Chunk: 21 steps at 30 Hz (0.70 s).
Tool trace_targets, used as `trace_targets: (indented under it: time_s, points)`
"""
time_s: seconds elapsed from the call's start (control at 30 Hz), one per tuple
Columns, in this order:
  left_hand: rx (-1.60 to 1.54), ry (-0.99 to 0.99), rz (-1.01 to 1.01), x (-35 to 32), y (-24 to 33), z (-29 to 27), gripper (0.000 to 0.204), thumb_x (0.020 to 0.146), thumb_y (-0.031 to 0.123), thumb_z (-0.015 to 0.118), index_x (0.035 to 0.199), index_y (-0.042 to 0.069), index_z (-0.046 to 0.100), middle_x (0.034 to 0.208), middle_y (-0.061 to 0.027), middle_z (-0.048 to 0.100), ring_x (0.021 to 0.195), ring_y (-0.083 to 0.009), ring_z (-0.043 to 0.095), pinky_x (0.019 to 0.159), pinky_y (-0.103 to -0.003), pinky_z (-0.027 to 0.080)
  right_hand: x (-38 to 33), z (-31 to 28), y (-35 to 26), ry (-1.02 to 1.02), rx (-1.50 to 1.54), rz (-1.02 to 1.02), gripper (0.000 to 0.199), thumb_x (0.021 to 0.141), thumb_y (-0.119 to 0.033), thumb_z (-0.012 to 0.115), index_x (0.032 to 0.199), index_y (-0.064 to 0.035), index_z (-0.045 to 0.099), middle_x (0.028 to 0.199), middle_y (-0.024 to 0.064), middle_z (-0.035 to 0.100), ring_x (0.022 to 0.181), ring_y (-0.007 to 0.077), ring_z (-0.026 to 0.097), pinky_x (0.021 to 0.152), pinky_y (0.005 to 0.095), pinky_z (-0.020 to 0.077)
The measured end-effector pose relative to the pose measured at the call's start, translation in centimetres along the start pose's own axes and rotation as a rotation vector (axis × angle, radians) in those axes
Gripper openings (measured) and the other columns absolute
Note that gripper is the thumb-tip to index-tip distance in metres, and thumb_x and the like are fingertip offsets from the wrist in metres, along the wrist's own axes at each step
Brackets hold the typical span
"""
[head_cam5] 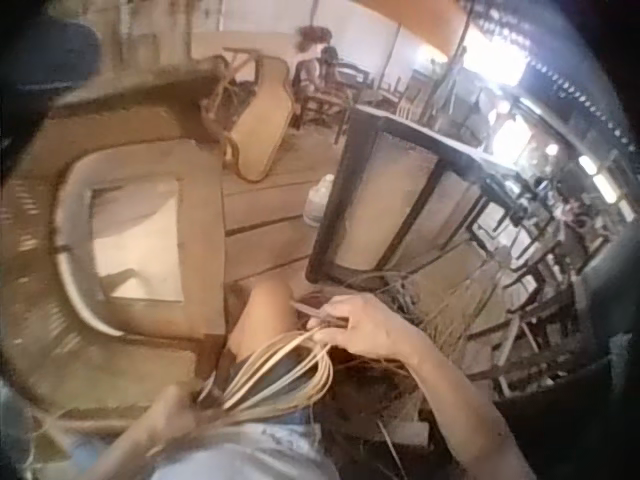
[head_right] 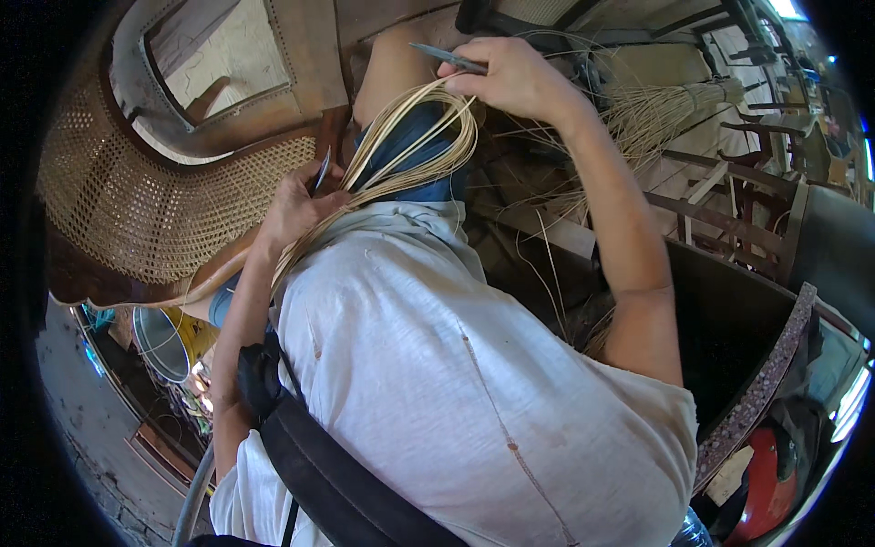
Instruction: Weaving rattan strips into the back and seat of a wooden chair frame.
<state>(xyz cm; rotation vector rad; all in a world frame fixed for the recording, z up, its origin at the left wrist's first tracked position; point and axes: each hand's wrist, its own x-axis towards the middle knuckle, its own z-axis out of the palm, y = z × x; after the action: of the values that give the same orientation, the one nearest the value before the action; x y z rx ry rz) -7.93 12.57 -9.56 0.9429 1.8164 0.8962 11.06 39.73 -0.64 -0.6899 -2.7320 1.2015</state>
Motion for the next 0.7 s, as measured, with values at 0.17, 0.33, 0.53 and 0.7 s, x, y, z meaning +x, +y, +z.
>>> trace_targets:
  time_s: [0.17,0.33,0.53,0.7]
  points:
    - [0.046,-0.008,0.053,-0.3,-0.3,0.0,0.031,0.075,0.018,0.076,0.098,0.001,0.062,0.076,-0.0075,0.063,0.072,-0.0128,0.057,0.07,-0.029,0.048,0.6,-3.4,-0.3,-0.015,-0.055,0.074,0.019,0.09,-0.023,0.064,0.098,-0.005,0.066,0.071,-0.0003,0.059,0.063,0.0067,0.054,0.057,0.024,0.0449]
    - [0.112,-0.049,0.074,-0.9,-0.1,-0.8,0.04,0.073,0.019,0.076,0.106,0.0,0.063,0.079,-0.0111,0.064,0.073,-0.0184,0.06,0.072,-0.032,0.049,2.3,-23.9,0.8,0.873,0.663,0.124,0.027,0.094,-0.021,0.055,0.103,0.0037,0.059,0.077,0.0084,0.059,0.06,0.0147,0.058,0.05,0.0239,0.0482]
    - [-0.146,0.021,0.307,1.4,9.2,0.1,0.046,0.079,0.018,0.076,0.117,0.0,0.06,0.094,-0.0064,0.064,0.08,-0.0133,0.059,0.076,-0.028,0.049,-1.0,-28.8,-0.6,0.99,0.547,0.094,0.028,0.095,-0.022,0.054,0.105,0.0038,0.058,0.077,0.0087,0.06,0.06,0.0146,0.058,0.05,0.0241,0.0484]
    - [-0.296,-0.384,0.536,3.1,14.6,1.8,0.035,0.089,0.018,0.068,0.118,0.0,0.061,0.111,-0.0079,0.064,0.098,-0.0133,0.059,0.088,-0.029,0.047,-0.9,-31.5,-2.7,1.039,0.454,0.066,0.03,0.095,-0.023,0.054,0.107,0.0039,0.058,0.078,0.009,0.06,0.061,0.0146,0.058,0.05,0.0242,0.0486]
